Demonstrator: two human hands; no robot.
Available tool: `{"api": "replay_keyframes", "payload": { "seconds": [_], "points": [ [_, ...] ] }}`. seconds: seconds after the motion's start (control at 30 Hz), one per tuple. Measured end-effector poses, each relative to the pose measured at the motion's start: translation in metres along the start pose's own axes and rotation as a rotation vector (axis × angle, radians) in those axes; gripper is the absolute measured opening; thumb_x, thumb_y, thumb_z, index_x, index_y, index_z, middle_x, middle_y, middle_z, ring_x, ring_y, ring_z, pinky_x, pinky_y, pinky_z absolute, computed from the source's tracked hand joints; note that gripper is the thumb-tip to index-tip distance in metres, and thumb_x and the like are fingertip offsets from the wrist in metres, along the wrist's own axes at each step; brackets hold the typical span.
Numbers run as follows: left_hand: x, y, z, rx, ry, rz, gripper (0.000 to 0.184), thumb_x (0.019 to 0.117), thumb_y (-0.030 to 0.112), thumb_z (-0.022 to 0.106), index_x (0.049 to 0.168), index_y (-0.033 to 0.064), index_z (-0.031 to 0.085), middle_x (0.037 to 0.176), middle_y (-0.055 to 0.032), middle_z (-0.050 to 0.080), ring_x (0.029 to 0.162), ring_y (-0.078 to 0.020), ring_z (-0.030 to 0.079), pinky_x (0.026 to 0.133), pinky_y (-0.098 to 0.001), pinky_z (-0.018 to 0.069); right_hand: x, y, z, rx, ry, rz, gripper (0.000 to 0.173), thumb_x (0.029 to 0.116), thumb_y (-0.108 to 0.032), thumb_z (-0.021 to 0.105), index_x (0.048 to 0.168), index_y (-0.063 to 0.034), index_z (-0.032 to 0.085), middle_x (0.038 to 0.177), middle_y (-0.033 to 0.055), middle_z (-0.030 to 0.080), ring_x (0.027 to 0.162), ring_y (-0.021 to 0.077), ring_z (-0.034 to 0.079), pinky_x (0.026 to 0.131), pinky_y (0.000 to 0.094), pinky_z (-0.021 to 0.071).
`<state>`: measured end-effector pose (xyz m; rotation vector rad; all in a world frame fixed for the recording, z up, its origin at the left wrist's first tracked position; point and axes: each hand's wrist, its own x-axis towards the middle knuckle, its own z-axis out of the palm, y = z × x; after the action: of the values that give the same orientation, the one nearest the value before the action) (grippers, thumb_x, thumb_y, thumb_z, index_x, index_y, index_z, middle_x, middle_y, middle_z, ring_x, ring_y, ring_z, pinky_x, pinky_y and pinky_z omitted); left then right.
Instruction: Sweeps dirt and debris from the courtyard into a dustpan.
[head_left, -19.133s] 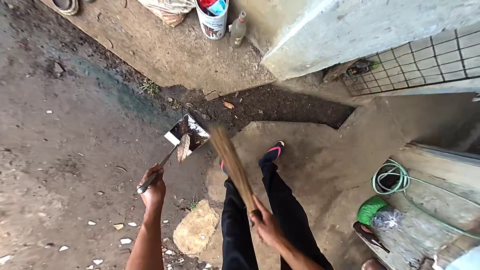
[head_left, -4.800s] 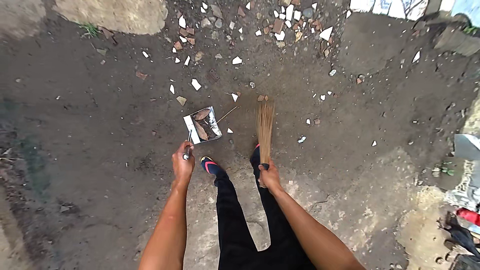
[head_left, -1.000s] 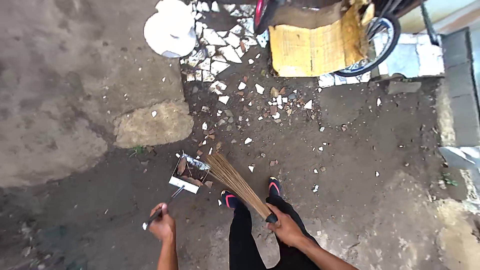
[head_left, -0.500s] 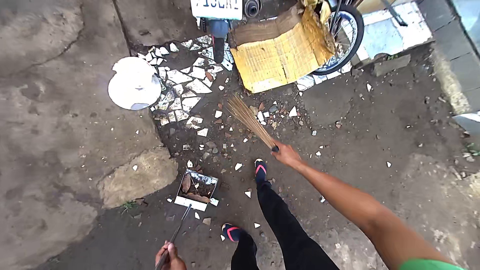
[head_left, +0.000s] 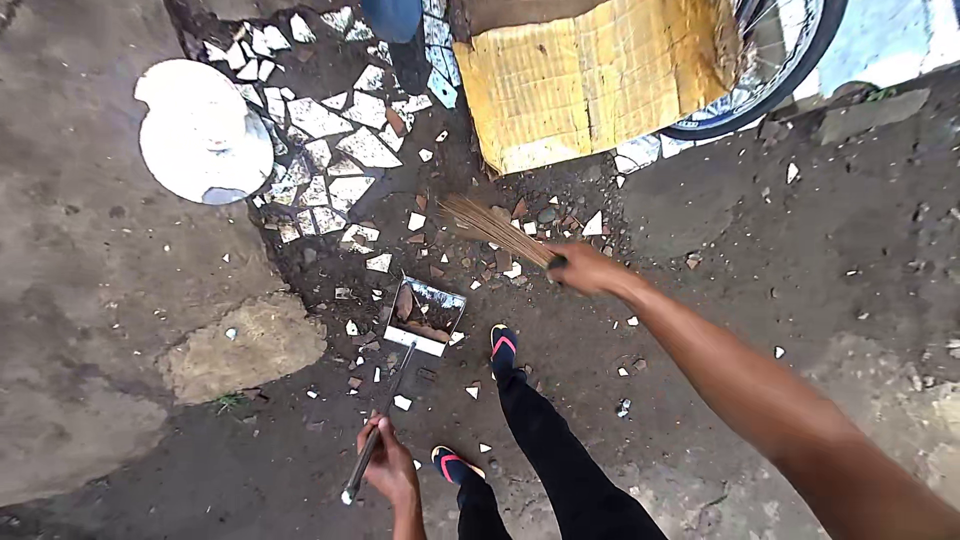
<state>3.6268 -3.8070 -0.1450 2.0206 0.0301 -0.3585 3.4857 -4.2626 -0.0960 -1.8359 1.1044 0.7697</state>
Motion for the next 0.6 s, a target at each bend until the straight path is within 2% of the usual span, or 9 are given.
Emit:
{"api": "replay_keyframes", "payload": {
  "seconds": [0.03, 0.1, 0.13, 0.2, 0.3, 0.4, 0.47, 0.53, 0.6],
  "points": [
    [0.0, 0.001, 0.015, 0.01, -0.002, -0.009, 0.018, 0.1, 0.005, 0.058, 0.112, -0.0087, 0.061, 0.11, -0.0111, 0.068, 0.105, -0.0113, 0.067, 0.091, -0.0289, 0.0571, -0.039, 0.011, -0.006, 0.081, 0.026, -0.006, 0.06, 0.0991, -0.028, 0.071, 0.154, -0.018, 0.05, 0.112, 0.0216, 0.071, 0.082, 0.0338, 0.072, 0.075, 0.0571, 0.0605],
    [0.002, 0.002, 0.044, 0.03, -0.008, -0.015, 0.021, 0.1006, 0.004, 0.058, 0.114, -0.0116, 0.06, 0.11, -0.0142, 0.068, 0.103, -0.011, 0.067, 0.092, -0.0282, 0.0563, -0.098, 0.016, -0.022, 0.121, 0.029, 0.065, 0.064, 0.1008, -0.031, 0.068, 0.159, -0.0247, 0.043, 0.122, 0.0192, 0.069, 0.095, 0.033, 0.071, 0.087, 0.0573, 0.0573],
    [0.002, 0.004, 0.056, 0.05, -0.012, -0.023, 0.022, 0.1008, 0.004, 0.059, 0.115, -0.0118, 0.06, 0.109, -0.0142, 0.068, 0.101, -0.0095, 0.067, 0.091, -0.0269, 0.0561, -0.112, 0.014, -0.027, 0.097, 0.04, 0.106, 0.066, 0.1019, -0.033, 0.066, 0.161, -0.0261, 0.039, 0.124, 0.0191, 0.069, 0.101, 0.034, 0.07, 0.092, 0.0584, 0.0547],
    [0.002, 0.009, 0.075, 0.12, -0.012, -0.042, 0.021, 0.101, 0.004, 0.06, 0.115, -0.0104, 0.062, 0.105, -0.0133, 0.068, 0.095, -0.0074, 0.066, 0.088, -0.0244, 0.0553, -0.109, 0.012, -0.032, 0.018, 0.092, 0.15, 0.067, 0.1022, -0.034, 0.065, 0.162, -0.0265, 0.036, 0.122, 0.0207, 0.07, 0.106, 0.039, 0.069, 0.093, 0.0639, 0.0521],
    [0.006, 0.019, 0.103, 0.272, -0.012, -0.04, 0.019, 0.1016, 0.007, 0.061, 0.114, -0.0063, 0.065, 0.099, -0.0127, 0.07, 0.089, -0.0097, 0.067, 0.085, -0.0272, 0.055, -0.052, 0.012, -0.028, -0.083, 0.158, 0.135, 0.068, 0.1015, -0.036, 0.065, 0.162, -0.0254, 0.036, 0.116, 0.0217, 0.072, 0.105, 0.0426, 0.069, 0.09, 0.067, 0.0529],
    [0.005, 0.027, 0.118, 0.349, -0.016, -0.021, 0.018, 0.1018, 0.009, 0.062, 0.112, -0.005, 0.067, 0.093, -0.0135, 0.071, 0.083, -0.0154, 0.068, 0.081, -0.0337, 0.0559, 0.006, 0.012, 0.02, -0.038, 0.132, 0.13, 0.069, 0.1001, -0.033, 0.065, 0.162, -0.0224, 0.036, 0.118, 0.0234, 0.071, 0.108, 0.044, 0.069, 0.091, 0.0673, 0.0532],
    [0.002, 0.026, 0.119, 0.351, -0.016, -0.016, 0.019, 0.1017, 0.01, 0.063, 0.113, -0.0044, 0.067, 0.093, -0.0136, 0.071, 0.081, -0.016, 0.067, 0.079, -0.0342, 0.0559, 0.006, 0.011, 0.076, 0.071, 0.048, 0.13, 0.066, 0.0984, -0.028, 0.067, 0.158, -0.0177, 0.042, 0.117, 0.0253, 0.07, 0.104, 0.0441, 0.07, 0.088, 0.066, 0.0553],
    [0.001, 0.024, 0.116, 0.322, -0.023, -0.027, 0.02, 0.1016, 0.009, 0.063, 0.114, -0.0053, 0.067, 0.094, -0.0148, 0.071, 0.082, -0.0162, 0.067, 0.08, -0.0344, 0.0556, -0.03, 0.011, 0.115, 0.162, -0.11, 0.128, 0.067, 0.099, -0.029, 0.068, 0.159, -0.0155, 0.041, 0.132, 0.0232, 0.065, 0.119, 0.0407, 0.065, 0.102, 0.0621, 0.0505],
    [-0.001, 0.021, 0.108, 0.304, -0.046, -0.029, 0.019, 0.1015, 0.008, 0.063, 0.113, -0.0058, 0.067, 0.093, -0.015, 0.071, 0.082, -0.0161, 0.067, 0.079, -0.0336, 0.0558, -0.102, 0.008, 0.132, 0.224, -0.178, 0.156, 0.069, 0.0996, -0.032, 0.068, 0.161, -0.0162, 0.039, 0.14, 0.0195, 0.062, 0.126, 0.0356, 0.062, 0.109, 0.0576, 0.0471]
  ]
}}
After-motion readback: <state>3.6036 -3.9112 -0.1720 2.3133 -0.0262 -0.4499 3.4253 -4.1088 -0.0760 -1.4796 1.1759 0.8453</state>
